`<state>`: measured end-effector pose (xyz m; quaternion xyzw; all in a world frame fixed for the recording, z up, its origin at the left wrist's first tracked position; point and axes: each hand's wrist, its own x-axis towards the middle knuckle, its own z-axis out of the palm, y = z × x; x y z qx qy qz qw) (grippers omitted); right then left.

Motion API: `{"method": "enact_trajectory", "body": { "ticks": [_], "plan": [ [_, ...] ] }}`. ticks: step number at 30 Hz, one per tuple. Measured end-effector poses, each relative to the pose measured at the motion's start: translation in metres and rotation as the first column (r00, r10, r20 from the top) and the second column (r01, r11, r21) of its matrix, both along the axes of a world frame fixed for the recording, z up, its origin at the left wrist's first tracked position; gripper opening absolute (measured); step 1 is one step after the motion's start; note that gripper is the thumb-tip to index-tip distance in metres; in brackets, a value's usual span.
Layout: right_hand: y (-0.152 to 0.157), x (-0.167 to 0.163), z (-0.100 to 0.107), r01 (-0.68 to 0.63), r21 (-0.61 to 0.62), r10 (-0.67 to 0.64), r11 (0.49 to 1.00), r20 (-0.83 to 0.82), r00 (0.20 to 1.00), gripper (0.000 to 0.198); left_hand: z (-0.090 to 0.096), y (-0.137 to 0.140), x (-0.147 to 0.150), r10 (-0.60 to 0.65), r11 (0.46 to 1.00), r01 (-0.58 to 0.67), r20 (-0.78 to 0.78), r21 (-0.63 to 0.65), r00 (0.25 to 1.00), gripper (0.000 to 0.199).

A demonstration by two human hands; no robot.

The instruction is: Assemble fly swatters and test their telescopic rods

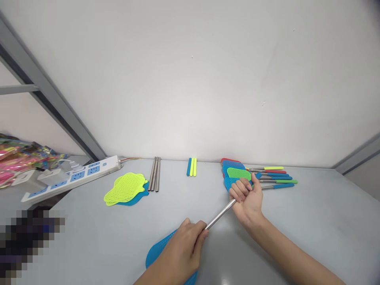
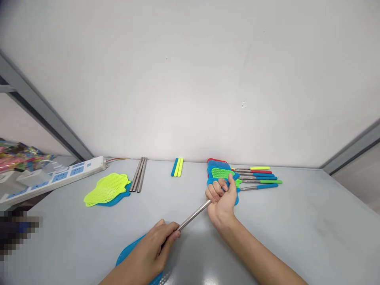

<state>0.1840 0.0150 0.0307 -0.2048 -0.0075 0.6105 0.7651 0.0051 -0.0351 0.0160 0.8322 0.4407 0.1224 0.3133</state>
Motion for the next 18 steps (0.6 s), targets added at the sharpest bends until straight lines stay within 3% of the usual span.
{"method": "enact_trajectory", "body": {
  "ticks": [18],
  "plan": [
    [-0.005, -0.017, -0.019, 0.06, -0.116, -0.057, 0.991, 0.029, 0.998, 0.04, -0.007, 0.006, 0.002, -0.055, 0.984, 0.075, -0.122, 0.162, 0.991, 0.03]
  ]
}}
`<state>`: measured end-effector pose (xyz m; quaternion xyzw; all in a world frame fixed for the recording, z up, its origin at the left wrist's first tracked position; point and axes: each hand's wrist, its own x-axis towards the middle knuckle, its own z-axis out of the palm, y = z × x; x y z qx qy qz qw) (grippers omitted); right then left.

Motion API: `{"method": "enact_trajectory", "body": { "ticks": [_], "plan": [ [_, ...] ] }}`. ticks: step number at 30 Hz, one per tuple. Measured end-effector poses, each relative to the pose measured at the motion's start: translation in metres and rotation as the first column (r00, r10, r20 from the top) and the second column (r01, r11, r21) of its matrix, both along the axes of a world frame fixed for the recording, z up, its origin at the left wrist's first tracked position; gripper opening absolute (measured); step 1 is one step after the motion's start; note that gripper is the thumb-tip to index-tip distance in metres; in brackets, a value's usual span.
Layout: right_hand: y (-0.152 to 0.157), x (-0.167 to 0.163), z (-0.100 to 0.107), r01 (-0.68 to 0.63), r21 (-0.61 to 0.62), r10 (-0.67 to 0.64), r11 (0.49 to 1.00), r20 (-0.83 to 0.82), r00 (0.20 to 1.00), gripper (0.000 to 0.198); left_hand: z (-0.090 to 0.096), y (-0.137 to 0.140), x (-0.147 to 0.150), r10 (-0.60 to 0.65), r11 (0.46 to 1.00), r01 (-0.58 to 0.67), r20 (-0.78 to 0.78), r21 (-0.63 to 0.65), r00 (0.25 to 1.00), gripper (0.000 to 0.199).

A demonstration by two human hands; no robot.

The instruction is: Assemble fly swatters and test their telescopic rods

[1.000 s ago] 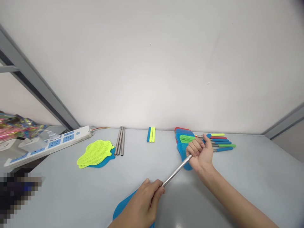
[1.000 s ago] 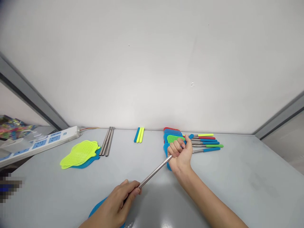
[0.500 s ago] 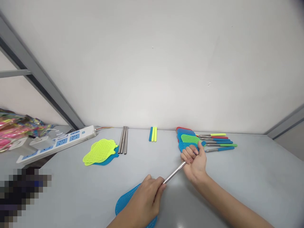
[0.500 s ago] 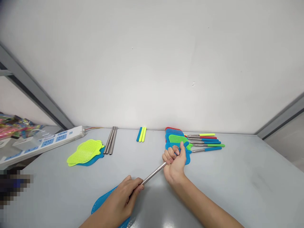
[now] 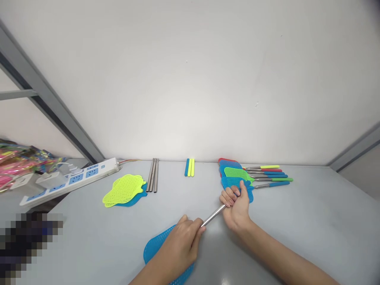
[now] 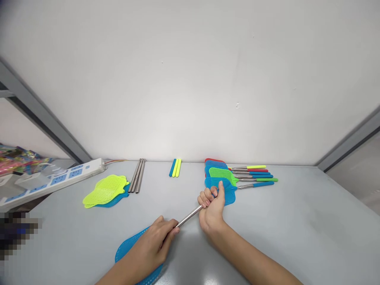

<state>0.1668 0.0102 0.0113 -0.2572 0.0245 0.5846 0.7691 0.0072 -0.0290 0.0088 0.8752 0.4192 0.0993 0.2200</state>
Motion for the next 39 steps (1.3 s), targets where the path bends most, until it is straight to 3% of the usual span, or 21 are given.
{"method": "enact_trajectory", "body": {
  "ticks": [11, 18, 28, 39],
  "plan": [
    [-0.005, -0.012, -0.009, 0.021, -0.069, -0.019, 0.997, 0.025, 1.0, 0.037, -0.008, 0.003, -0.002, -0.023, 0.988, 0.034, -0.071, 0.15, 0.997, 0.029],
    [-0.004, -0.008, -0.012, -0.008, -0.093, 0.01, 0.996, 0.019, 1.0, 0.035, -0.005, 0.007, -0.002, -0.025, 0.988, 0.038, -0.086, 0.148, 0.996, 0.029],
    [0.012, 0.009, -0.007, -0.184, -0.24, 0.179, 0.953, -0.039, 0.983, 0.025, 0.0, 0.027, -0.013, -0.046, 0.981, 0.049, -0.024, 0.185, 0.999, 0.031],
    [0.013, 0.021, -0.017, -0.206, -0.18, 0.214, 0.962, 0.025, 0.977, 0.027, -0.002, 0.025, -0.02, -0.104, 0.988, 0.1, 0.023, 0.12, 0.994, 0.022]
  ]
}}
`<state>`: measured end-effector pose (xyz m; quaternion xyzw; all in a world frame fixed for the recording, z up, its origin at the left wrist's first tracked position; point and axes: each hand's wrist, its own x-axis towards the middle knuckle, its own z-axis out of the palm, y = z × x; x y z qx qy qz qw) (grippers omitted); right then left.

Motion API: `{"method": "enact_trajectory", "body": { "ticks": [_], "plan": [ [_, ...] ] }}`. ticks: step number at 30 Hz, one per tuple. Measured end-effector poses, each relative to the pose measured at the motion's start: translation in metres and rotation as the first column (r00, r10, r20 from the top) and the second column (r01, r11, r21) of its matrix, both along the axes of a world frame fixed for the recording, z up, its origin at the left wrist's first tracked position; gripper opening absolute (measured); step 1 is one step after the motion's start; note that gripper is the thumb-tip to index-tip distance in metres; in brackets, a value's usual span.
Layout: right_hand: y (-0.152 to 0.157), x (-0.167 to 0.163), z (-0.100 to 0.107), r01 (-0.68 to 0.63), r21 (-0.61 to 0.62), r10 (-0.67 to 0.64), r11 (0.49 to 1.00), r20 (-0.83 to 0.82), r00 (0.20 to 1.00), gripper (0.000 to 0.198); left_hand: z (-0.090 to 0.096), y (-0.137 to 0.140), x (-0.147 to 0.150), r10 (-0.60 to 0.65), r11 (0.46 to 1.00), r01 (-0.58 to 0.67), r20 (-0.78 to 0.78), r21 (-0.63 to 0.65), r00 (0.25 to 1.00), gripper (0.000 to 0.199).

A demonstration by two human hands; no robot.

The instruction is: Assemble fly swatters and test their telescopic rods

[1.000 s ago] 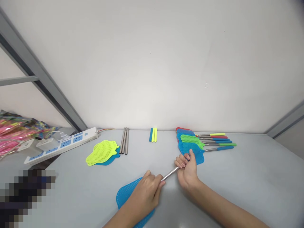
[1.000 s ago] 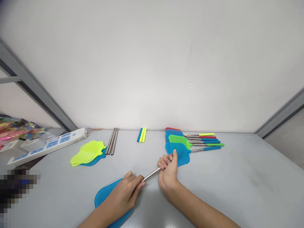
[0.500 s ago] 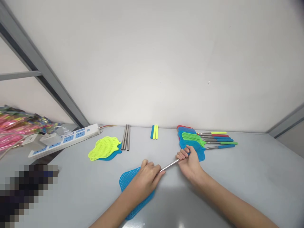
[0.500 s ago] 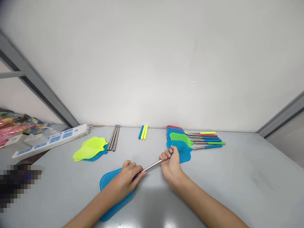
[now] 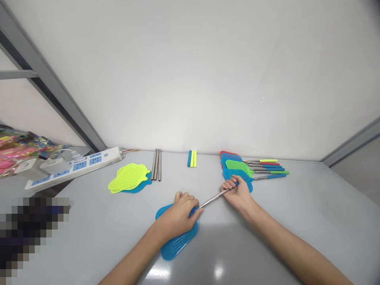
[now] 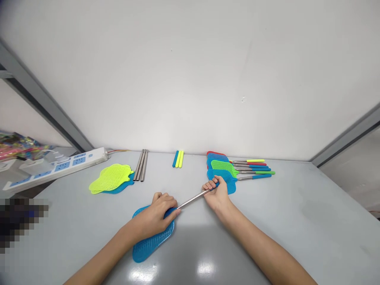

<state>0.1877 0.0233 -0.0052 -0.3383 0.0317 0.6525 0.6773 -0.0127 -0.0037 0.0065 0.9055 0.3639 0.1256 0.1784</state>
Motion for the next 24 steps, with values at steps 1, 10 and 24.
{"method": "enact_trajectory", "body": {
  "ticks": [1, 10, 24],
  "plan": [
    [-0.002, -0.001, -0.001, -0.006, 0.013, 0.006, 1.0, 0.0, 1.0, 0.028, -0.001, -0.001, 0.0, -0.01, 1.0, 0.01, -0.01, 0.005, 1.0, 0.023],
    [-0.031, -0.006, -0.005, 0.063, 0.137, -0.052, 0.989, -0.081, 0.995, 0.036, 0.003, -0.012, 0.006, -0.061, 0.988, 0.068, -0.051, 0.138, 0.997, 0.026],
    [-0.058, -0.021, -0.001, 0.227, 0.174, -0.225, 0.958, -0.028, 0.974, 0.038, 0.004, -0.02, 0.016, -0.114, 0.974, 0.125, -0.069, 0.189, 0.991, 0.024]
  ]
}}
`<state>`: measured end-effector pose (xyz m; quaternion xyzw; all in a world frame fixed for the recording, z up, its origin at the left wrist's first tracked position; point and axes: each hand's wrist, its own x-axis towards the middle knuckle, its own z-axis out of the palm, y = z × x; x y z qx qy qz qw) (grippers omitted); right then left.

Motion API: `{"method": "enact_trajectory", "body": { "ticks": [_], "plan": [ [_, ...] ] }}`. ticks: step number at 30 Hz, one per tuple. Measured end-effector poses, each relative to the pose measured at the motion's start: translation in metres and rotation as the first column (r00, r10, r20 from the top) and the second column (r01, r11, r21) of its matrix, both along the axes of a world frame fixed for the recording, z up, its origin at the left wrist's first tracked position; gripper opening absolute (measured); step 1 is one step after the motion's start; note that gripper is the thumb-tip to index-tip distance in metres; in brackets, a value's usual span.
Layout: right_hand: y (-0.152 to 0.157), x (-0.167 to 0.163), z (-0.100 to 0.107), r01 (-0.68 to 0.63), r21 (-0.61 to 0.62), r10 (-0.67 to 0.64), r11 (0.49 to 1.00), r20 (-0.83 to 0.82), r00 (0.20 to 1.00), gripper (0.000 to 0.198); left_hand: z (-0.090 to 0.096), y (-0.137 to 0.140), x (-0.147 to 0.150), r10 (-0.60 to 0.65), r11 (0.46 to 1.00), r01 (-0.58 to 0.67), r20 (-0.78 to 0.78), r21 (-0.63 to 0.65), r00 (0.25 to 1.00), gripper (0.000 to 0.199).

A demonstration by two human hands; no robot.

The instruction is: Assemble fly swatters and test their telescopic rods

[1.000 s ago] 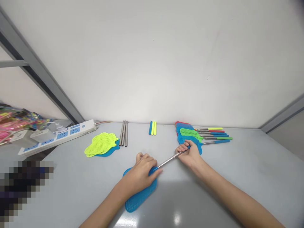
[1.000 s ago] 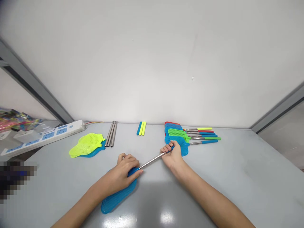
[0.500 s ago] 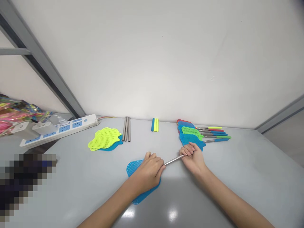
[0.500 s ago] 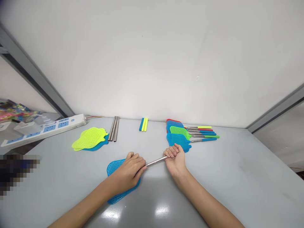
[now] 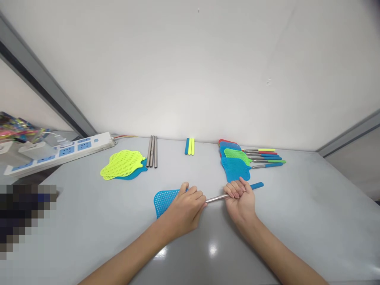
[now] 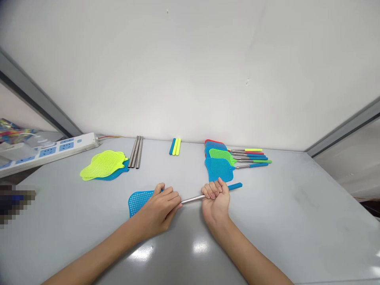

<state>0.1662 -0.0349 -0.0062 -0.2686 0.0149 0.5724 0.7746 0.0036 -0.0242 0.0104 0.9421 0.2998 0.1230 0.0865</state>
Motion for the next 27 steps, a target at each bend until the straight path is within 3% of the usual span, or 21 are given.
{"method": "enact_trajectory", "body": {
  "ticks": [10, 17, 27],
  "plan": [
    [-0.008, -0.012, 0.006, -0.008, 0.018, 0.009, 1.0, -0.055, 0.998, 0.036, 0.0, -0.002, 0.004, -0.002, 1.0, 0.002, -0.019, -0.009, 1.0, 0.022],
    [-0.009, -0.021, 0.003, -0.027, -0.017, 0.028, 0.999, 0.025, 0.999, 0.036, -0.003, -0.001, 0.003, -0.01, 1.0, 0.011, 0.033, -0.022, 0.999, 0.022],
    [-0.012, -0.029, 0.002, -0.065, 0.012, 0.066, 0.998, -0.045, 0.997, 0.034, -0.003, -0.003, 0.005, -0.02, 1.0, 0.02, -0.003, 0.019, 1.0, 0.023]
  ]
}}
